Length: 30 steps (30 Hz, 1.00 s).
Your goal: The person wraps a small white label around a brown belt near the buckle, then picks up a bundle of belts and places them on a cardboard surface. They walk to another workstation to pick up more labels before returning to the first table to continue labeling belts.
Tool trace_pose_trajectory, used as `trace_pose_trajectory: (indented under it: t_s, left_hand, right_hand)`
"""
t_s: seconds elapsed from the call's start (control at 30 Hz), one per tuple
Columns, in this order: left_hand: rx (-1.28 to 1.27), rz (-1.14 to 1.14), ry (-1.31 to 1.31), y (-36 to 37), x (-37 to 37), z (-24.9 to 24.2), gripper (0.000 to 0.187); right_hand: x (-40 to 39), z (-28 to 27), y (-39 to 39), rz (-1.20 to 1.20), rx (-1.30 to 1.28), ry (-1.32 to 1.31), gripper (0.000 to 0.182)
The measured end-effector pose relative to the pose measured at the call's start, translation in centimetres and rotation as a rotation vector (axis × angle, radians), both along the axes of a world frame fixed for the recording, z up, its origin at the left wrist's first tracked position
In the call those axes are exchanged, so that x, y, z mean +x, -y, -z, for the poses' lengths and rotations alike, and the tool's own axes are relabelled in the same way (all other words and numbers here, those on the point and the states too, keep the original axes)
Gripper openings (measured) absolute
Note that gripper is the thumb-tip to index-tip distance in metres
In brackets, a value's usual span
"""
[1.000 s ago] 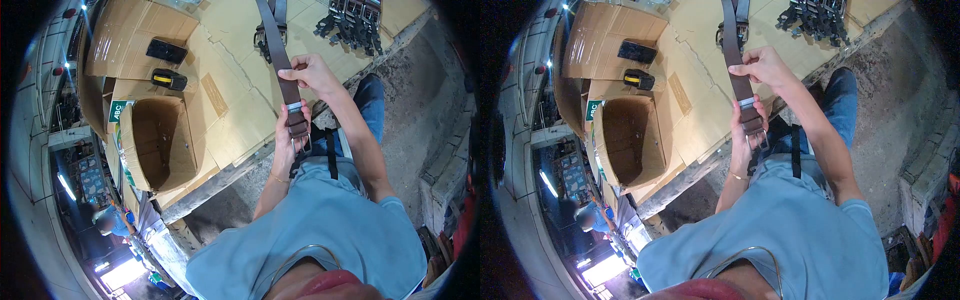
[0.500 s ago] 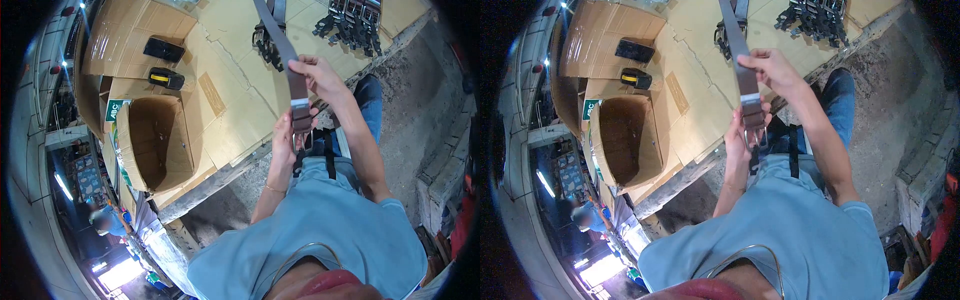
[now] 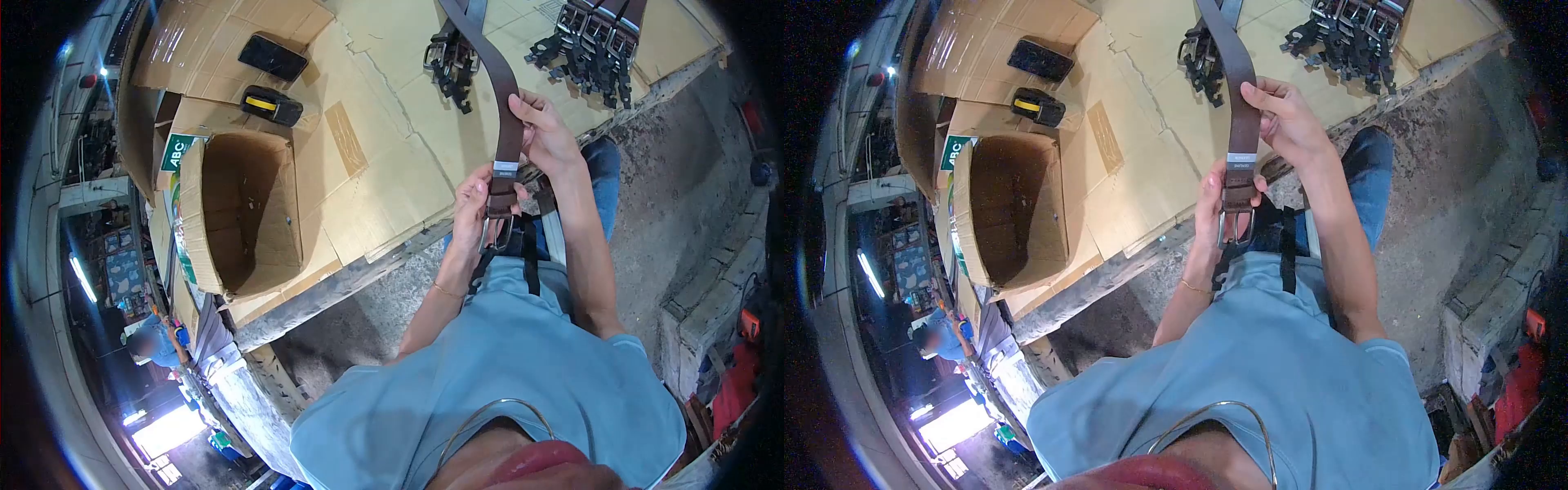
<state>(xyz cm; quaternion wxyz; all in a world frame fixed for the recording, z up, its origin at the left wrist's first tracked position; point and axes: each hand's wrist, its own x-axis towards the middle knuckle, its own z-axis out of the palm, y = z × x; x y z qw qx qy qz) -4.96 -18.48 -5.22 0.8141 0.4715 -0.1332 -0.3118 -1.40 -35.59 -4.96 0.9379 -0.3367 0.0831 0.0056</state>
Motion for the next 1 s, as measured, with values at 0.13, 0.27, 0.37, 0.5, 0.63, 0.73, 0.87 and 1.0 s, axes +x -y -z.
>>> trace_pose_trajectory:
  t_s: [0.13,0.27,0.37,0.5,0.63,0.73,0.87,1.0]
  left_hand:
    - [-0.129,-0.020,-0.067,0.4,0.0,1.7,0.057]
    - [-0.258,-0.039,-0.164,1.0,0.3,1.7,0.052]
    - [-0.305,-0.034,-0.168,1.1,0.6,1.5,0.045]
    - [-0.217,0.001,-0.269,0.7,0.7,0.1,0.046]
    - [-0.114,-0.016,-0.294,1.2,1.4,-0.7,0.044]
    - [-0.076,-0.005,-0.324,1.1,1.6,-0.1,0.042]
    - [-0.199,-0.088,-0.429,1.4,1.1,0.6,0.020]
    - [-0.204,-0.129,-0.358,1.9,0.9,0.5,0.018]
  right_hand:
    - [0.0,-0.1,-0.3,0.050,-0.039,0.044,0.013]
    - [-0.2,0.5,0.4,-0.005,-0.007,0.058,0.014]
    - [-0.3,0.0,0.1,0.094,-0.034,0.027,0.013]
    - [-0.5,0.0,0.5,0.121,-0.076,0.052,0.013]
    - [-0.8,-0.6,1.0,0.064,-0.241,0.098,0.014]
    - [-0.6,-1.4,0.9,0.076,-0.278,0.086,0.014]
    - [-0.6,-2.0,1.2,0.066,-0.249,0.102,0.014]
    - [-0.3,-2.2,0.4,0.167,-0.295,0.079,0.020]
